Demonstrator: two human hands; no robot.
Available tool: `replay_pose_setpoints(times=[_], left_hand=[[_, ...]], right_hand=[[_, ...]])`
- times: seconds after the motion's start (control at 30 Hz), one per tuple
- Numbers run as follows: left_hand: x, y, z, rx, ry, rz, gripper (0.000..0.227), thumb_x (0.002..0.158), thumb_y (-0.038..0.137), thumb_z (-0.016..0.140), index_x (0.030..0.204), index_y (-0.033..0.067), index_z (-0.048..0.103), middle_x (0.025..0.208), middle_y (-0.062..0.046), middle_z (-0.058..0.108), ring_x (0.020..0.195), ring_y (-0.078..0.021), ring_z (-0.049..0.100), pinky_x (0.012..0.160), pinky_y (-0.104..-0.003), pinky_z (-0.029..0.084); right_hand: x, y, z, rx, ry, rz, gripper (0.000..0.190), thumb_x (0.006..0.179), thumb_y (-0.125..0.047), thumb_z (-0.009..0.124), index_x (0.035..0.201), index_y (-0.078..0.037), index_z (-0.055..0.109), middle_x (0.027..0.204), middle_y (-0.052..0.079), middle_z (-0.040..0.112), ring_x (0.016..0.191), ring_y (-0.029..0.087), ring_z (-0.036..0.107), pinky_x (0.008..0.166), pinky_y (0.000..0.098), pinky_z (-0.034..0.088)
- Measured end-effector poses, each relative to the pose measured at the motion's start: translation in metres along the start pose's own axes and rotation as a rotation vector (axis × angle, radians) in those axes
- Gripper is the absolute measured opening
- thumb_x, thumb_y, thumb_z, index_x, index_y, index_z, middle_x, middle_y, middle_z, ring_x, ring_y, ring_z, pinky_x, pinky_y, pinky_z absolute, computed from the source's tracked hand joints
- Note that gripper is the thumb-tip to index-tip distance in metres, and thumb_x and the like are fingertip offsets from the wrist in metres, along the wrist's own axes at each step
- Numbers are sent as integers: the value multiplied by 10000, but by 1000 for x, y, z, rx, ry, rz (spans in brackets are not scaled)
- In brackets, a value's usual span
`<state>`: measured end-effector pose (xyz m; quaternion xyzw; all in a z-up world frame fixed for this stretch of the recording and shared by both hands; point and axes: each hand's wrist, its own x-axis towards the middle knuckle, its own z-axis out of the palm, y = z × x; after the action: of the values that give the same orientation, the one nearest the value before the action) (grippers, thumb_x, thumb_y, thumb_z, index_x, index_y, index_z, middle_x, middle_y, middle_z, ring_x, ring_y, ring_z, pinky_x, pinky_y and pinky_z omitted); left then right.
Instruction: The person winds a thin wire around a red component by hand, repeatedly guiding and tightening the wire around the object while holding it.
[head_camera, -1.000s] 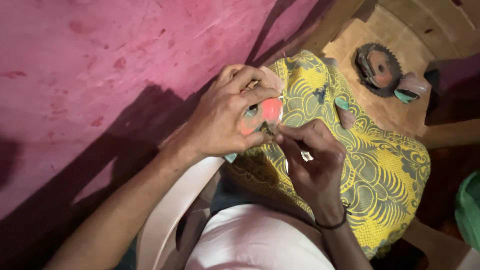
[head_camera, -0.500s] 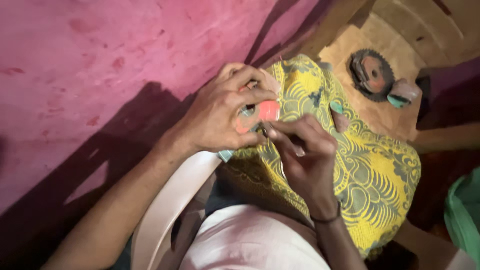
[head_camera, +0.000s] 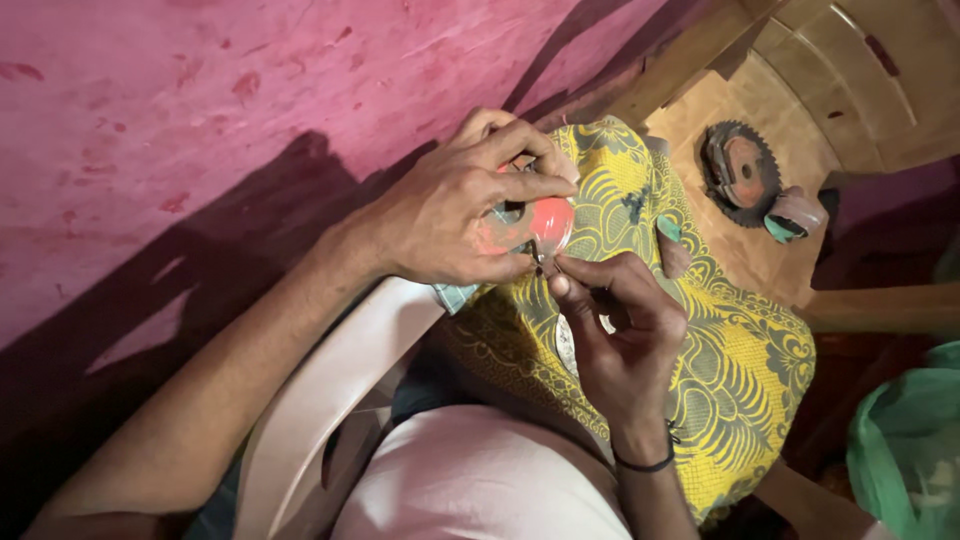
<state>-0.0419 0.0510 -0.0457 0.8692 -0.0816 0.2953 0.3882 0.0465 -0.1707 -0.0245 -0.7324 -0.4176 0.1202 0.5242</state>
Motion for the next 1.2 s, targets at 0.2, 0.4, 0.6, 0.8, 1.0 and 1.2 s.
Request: replay_pose_setpoints(times=[0.2,0.4,0.6,0.8,1.0,1.2], left_hand=[[1,-4,-2,-8,-20,21,533,729,232,880,1222,125,707,1344,-62,565,1307,-336,457,1115,-469,447],[5,-5,0,-59,-31,3,558,702,192,857,1234,117,706,1321,-72,558,1294,-349,439,1103,-462,431],[3,3,4,-13,8,17,551,731,156,827,1267,120,704,1329,-62,563,1290,-319,462,1129,-463,443],[4,2,4,19,-43,-22,541,702,156,817,1229,124,701,1303,-73,565,1252,-340,460,1063,-462,460],[6,0,-4,32,1,-5,561,673,248,889,1191,129,711,1302,-72,558,1255,-338,456,1053,-472,463],[14,4,-5,44,-6,-30,599,641,224,869,1205,108,708,1289,-69,564,1241,-329,457,1048,-457,467]], right_hand=[[12,-14,9,-156,31,-2,171,941,23,764,1112,16,777,870,64,660,733,87,608,635,215,480],[16,-23,13,-217,70,-150,161,948,3,749,1109,2,759,883,73,674,795,109,664,723,220,571],[12,-27,10,-362,73,-193,110,932,7,776,1042,9,782,806,94,651,682,134,586,609,277,442],[19,-26,13,-551,86,-397,58,889,-25,761,944,-14,748,775,103,655,699,210,621,767,425,408],[30,-33,17,-352,100,-339,67,994,-50,728,1057,-26,728,884,97,692,736,156,676,673,281,524],[38,-40,19,-309,116,-158,115,938,-124,765,1046,-82,762,816,42,673,697,128,643,694,253,470]])
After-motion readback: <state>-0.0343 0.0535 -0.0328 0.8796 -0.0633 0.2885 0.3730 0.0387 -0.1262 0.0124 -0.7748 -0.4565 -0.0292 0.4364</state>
